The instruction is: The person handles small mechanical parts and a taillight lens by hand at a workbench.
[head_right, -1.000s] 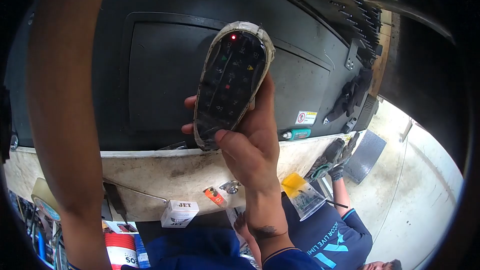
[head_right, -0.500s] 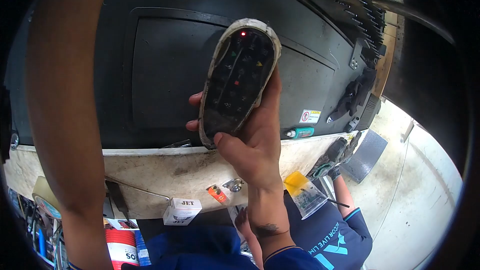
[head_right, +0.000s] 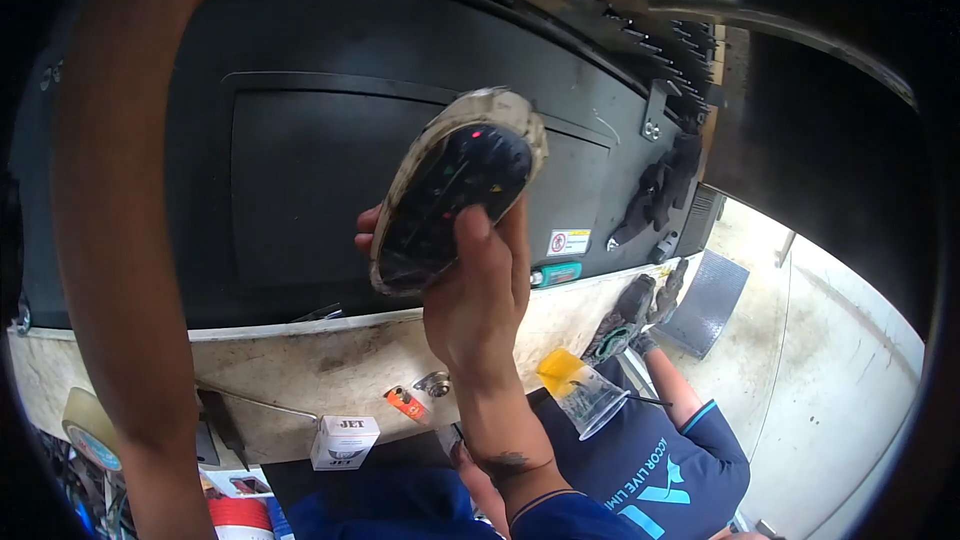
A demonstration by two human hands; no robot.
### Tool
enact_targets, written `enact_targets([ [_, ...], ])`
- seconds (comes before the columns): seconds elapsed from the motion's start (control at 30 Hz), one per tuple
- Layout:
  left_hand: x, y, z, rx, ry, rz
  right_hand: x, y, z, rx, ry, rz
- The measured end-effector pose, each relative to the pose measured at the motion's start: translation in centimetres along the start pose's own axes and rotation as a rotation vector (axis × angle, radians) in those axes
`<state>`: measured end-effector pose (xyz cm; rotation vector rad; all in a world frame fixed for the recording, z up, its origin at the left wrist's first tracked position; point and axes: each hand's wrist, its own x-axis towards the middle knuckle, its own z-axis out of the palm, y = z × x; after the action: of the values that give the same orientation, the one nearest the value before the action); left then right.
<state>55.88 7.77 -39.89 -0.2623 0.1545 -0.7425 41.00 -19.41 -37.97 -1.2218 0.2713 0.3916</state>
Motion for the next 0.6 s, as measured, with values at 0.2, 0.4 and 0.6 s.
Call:
enact_targets([
  [0.2,1.1,-1.0,-0.9,0.098,-0.098,0.046,0.4,0.1,0.5,-0.044,0.116,0.022],
  [0.4,2.9,-4.9,2.6,0.624,0.798,0.968,0.1,0.4,1.7,-0.017,0.222,0.018],
  [0.6,3.0,-4.2,0.4,0.803,0.623,0.962,0.0,0.1,1.6,-0.149,0.208,0.033],
])
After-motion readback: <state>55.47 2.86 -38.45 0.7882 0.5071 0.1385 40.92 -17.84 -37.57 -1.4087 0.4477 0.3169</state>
